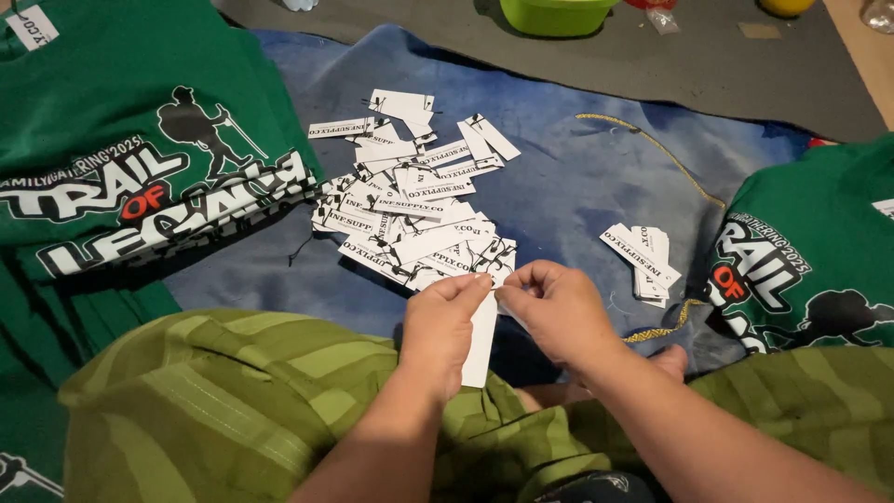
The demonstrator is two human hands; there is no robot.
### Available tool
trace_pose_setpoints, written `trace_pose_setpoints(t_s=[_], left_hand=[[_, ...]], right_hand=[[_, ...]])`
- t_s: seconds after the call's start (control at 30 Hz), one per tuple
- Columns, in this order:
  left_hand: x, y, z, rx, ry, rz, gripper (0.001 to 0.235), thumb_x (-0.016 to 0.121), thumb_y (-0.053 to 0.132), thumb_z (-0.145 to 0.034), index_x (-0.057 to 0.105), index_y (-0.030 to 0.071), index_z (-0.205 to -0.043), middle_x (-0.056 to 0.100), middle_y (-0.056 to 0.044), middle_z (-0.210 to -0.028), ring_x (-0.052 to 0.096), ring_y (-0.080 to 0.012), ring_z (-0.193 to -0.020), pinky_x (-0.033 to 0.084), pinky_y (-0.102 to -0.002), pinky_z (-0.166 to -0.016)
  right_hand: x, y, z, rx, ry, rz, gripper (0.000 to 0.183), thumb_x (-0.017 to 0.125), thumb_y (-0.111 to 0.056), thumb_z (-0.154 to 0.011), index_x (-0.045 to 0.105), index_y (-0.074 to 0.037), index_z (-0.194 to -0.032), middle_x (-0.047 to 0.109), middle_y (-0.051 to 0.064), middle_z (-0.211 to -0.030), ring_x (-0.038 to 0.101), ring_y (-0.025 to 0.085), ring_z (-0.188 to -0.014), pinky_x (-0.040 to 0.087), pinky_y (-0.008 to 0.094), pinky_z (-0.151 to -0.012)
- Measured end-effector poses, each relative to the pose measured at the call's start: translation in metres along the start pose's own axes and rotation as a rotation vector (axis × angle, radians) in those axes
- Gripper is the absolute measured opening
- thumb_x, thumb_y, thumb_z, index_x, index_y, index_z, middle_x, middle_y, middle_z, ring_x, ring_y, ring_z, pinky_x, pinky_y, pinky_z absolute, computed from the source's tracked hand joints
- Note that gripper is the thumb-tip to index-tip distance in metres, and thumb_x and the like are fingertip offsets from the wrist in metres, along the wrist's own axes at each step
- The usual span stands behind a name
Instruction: The person sits on the floor and repeatedly picks up small white tags from a pile, threads a black string through the hole in each tag, and places the finished tag into a separate pile. Green t-shirts are visible nearby.
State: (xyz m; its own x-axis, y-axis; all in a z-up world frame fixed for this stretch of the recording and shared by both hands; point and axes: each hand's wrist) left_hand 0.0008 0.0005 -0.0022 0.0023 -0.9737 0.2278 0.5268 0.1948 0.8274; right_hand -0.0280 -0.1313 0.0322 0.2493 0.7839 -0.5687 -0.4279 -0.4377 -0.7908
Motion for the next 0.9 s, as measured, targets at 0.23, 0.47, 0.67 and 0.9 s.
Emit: trace_pose_setpoints(t_s=[0.23, 0.47, 0.67, 0.9], left_hand=[[-0.002, 0.008, 0.005, -0.018, -0.002, 0.077, 0.034, 0.079, 0.021, -0.087, 0.078, 0.004, -0.117, 0.077, -0.009, -0.096, 0.066, -0.0152, -0.094, 0.055, -0.034, -0.088], [-0.001, 0.001, 0.008, 0.051, -0.151, -0.11, 0.043, 0.064, 0.043, -0.099, 0.082, 0.003, -0.099, 0.079, -0.014, -0.107, 0.07, -0.0223, -0.111, 0.051, -0.043, -0.104], [-0.006, -0.013, -0.005, 0.019, -0.099, -0.119, 0.045, 0.06, 0.042, -0.101, 0.077, 0.002, -0.111, 0.073, -0.012, -0.106, 0.062, -0.0206, -0.104, 0.05, -0.043, -0.097], [0.001, 0.017, 0.022, -0.006, -0.021, -0.052, 0.039, 0.069, 0.035, -0.095, 0.078, 0.002, -0.114, 0.076, -0.013, -0.099, 0.064, -0.0172, -0.096, 0.055, -0.039, -0.088]], right_hand=[[-0.005, -0.022, 0.016, 0.104, -0.021, -0.335, 0.011, 0.077, -0.007, -0.08, 0.079, 0.002, -0.086, 0.046, 0.002, -0.051, 0.04, 0.007, -0.046, 0.031, 0.02, -0.043], [0.004, -0.014, 0.01, 0.028, -0.019, -0.246, 0.008, 0.076, -0.01, -0.083, 0.081, -0.003, -0.08, 0.058, 0.005, -0.054, 0.042, 0.009, -0.053, 0.029, 0.022, -0.047], [0.007, -0.01, 0.011, 0.05, -0.005, -0.115, 0.009, 0.077, -0.015, -0.082, 0.081, -0.009, -0.076, 0.062, 0.005, -0.054, 0.047, 0.011, -0.053, 0.036, 0.022, -0.05], [0.0, -0.01, 0.01, 0.023, -0.006, -0.127, 0.011, 0.077, -0.013, -0.083, 0.078, -0.004, -0.077, 0.054, 0.003, -0.053, 0.045, 0.012, -0.055, 0.035, 0.023, -0.052]])
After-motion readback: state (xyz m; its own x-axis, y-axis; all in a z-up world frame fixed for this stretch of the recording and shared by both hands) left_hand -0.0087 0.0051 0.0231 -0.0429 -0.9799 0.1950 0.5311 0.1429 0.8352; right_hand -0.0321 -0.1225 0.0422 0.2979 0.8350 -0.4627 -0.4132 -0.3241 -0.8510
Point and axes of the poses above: each hand's wrist, its own z-axis away from the middle knuckle, its own x-axis out of the palm, y = z × x
